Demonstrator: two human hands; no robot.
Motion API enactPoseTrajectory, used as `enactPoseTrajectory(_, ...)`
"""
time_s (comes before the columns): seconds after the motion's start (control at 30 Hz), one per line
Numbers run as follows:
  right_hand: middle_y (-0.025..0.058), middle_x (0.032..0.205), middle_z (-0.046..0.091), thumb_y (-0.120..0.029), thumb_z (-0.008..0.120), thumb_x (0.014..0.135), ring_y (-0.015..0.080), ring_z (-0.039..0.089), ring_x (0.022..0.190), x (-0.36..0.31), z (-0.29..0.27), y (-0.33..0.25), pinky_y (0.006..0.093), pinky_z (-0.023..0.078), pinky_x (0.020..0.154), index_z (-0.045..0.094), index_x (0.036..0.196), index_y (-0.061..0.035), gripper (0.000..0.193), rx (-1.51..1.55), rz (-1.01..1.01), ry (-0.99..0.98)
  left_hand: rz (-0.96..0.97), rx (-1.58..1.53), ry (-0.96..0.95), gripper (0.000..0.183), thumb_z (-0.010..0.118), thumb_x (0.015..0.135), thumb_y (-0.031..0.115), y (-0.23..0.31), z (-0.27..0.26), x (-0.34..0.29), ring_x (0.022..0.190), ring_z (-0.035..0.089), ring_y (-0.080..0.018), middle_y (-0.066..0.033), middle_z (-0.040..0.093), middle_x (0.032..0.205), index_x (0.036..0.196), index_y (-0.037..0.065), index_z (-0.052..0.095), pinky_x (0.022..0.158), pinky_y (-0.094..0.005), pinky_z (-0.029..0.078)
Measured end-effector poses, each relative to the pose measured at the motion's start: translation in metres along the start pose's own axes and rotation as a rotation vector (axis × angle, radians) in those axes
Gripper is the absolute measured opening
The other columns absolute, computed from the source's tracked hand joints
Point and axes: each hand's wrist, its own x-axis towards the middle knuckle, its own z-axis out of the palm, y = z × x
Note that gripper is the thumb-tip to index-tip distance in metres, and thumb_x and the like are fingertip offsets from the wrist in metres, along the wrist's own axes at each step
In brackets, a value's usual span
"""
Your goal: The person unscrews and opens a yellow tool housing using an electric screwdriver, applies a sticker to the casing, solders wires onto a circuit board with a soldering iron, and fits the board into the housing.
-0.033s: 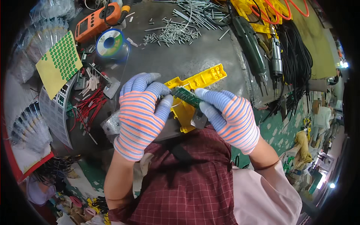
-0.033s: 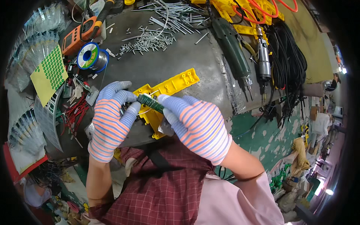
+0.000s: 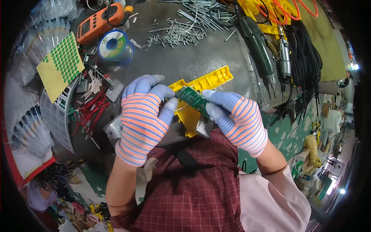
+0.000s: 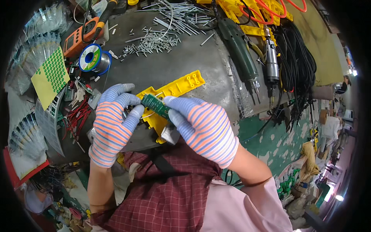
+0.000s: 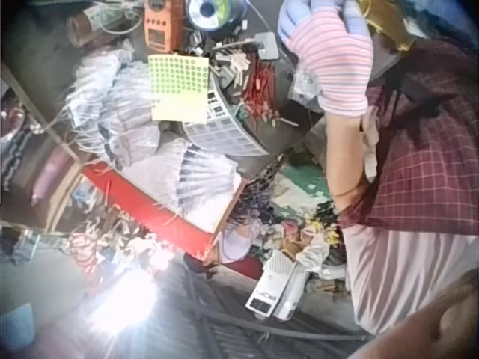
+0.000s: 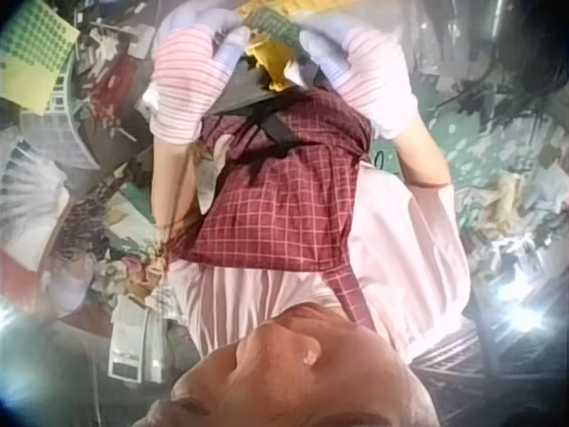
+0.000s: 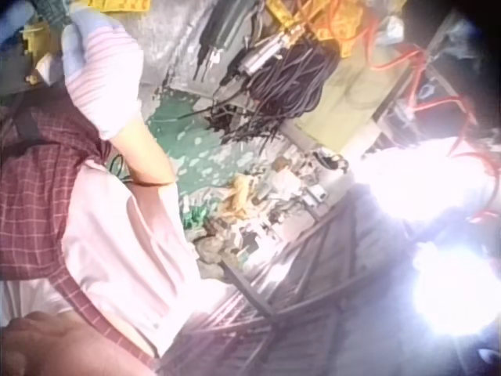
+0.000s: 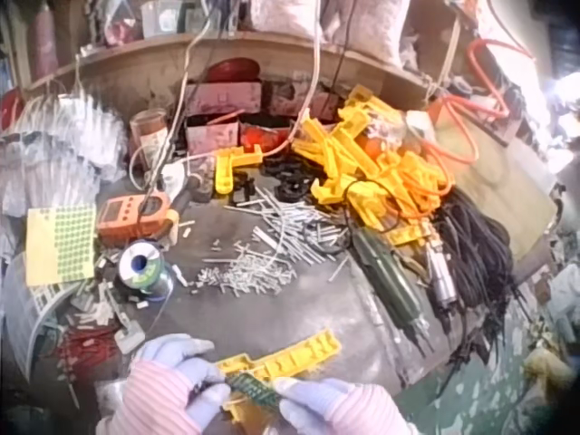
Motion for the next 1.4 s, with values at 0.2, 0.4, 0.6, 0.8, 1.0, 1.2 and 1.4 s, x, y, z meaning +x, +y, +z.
enactPoseTrajectory(0.2,0.008,0.085,0.07,-0.016,0.062,0.096,0.0093,0.066,0.07,-0.005,0.004,0.013,0.0269,0.054,0.064,0.065,0.118,0.0046,0.031,0.56,0.471,-0.098,0.065,0.209,0.04,0.009,0.073,0.079,0.012,0.004,-0.006,0.016,0.103,0.062,-0.0304,-0.0121,0.068,0.099,0.086,0.007,0.069,0.092,-0.0433,0.047)
enactPoseTrajectory(0.4,0.007,0.088,0.07,-0.015,0.062,0.096,0.0077,0.066,0.069,-0.006,0.007,0.014,0.0237,0.055,0.063,0.064,0.12,0.0049,0.031,0.736,0.572,-0.143,0.042,0.681,-0.583,0.014,0.066,0.08,0.023,0.03,-0.017,0.045,0.098,0.062,-0.031,-0.0098,0.066,0.092,0.084,0.01,0.07,0.103,-0.051,0.04)
enactPoseTrajectory(0.6,0.0052,0.09,0.069,-0.016,0.062,0.097,0.0087,0.065,0.07,-0.009,0.011,0.025,0.0237,0.057,0.064,0.063,0.122,0.0036,0.032,0.849,0.614,-0.076,-0.147,0.154,-0.254,0.022,0.067,0.078,0.022,0.001,0.011,0.012,0.105,0.059,-0.0309,-0.0126,0.064,0.103,0.096,0.01,0.067,0.103,-0.0566,0.037)
enactPoseTrajectory(0.8,0.0052,0.091,0.068,-0.014,0.061,0.097,0.0086,0.065,0.071,-0.002,0.011,0.024,0.0242,0.057,0.065,0.062,0.123,0.0027,0.031,0.892,0.62,-0.146,0.03,0.316,-0.08,0.025,0.07,0.075,0.019,0.034,0.012,-0.015,0.124,0.046,-0.0464,-0.0199,0.056,0.128,0.098,0.01,0.066,0.11,-0.0638,0.027)
enactPoseTrajectory(1.0,0.0044,0.089,0.068,-0.015,0.062,0.097,0.007,0.063,0.071,-0.001,0.015,0.022,0.0227,0.055,0.066,0.063,0.121,0.0028,0.03,0.843,0.631,-0.097,-0.02,0.233,0.093,0.018,0.071,0.077,0.022,0.022,0.022,-0.016,0.118,0.051,-0.0381,-0.0145,0.058,0.12,0.09,0.012,0.066,0.109,-0.0643,0.029)
enactPoseTrajectory(1.2,0.004,0.088,0.067,-0.014,0.063,0.096,0.0057,0.06,0.068,0.001,0.024,0.018,0.0215,0.052,0.063,0.063,0.119,0.0027,0.029,0.815,0.594,-0.055,-0.071,-0.001,0.451,0.019,0.074,0.079,0.019,0.01,0.044,-0.053,0.099,0.054,-0.029,-0.0065,0.055,0.101,0.095,0.015,0.065,0.109,-0.0606,0.034)
enactPoseTrajectory(1.4,0.0039,0.09,0.067,-0.014,0.064,0.095,0.0055,0.06,0.07,0.002,0.03,0.021,0.0212,0.052,0.063,0.062,0.12,0.0018,0.03,0.868,0.576,-0.025,0.256,0.198,0.354,0.022,0.073,0.077,0.015,0.004,0.039,-0.067,0.096,0.054,-0.0204,0.0036,0.06,0.102,0.097,0.022,0.065,0.102,-0.0524,0.04)
